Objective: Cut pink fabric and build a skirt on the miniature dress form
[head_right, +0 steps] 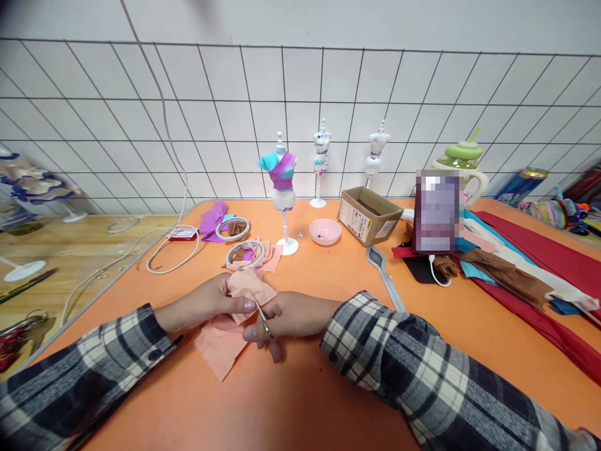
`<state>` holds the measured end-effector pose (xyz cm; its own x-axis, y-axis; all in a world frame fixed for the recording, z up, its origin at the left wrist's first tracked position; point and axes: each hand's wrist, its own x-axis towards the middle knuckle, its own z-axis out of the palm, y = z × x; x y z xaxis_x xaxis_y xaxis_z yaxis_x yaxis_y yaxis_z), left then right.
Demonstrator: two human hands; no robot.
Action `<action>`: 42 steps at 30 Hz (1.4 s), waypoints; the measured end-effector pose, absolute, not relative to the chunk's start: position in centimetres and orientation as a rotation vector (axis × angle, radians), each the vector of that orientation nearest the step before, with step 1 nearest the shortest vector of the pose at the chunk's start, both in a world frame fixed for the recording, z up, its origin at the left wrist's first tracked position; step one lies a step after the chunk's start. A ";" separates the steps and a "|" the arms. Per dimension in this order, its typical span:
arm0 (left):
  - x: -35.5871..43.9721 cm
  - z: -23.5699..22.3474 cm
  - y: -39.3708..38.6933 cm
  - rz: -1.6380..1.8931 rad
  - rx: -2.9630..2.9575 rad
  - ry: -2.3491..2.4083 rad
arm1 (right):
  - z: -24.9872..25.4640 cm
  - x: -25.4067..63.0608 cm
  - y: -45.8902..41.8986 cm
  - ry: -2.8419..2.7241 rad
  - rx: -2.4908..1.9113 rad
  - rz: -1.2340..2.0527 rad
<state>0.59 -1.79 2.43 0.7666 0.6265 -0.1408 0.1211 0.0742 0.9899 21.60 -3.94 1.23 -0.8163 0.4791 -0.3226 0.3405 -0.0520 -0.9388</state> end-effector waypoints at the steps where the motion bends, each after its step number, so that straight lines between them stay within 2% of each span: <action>1: 0.6 2.4 -1.8 0.427 1.469 0.641 | 1.2 21.6 -3.9 -2.095 -0.903 2.003; 17: -0.6 1.3 -1.2 0.467 1.261 0.685 | 0.3 21.9 -3.6 -2.172 -0.875 1.894; 42: 0.2 2.0 -1.6 0.457 1.464 0.694 | 1.0 21.9 -3.7 -2.075 -0.848 2.095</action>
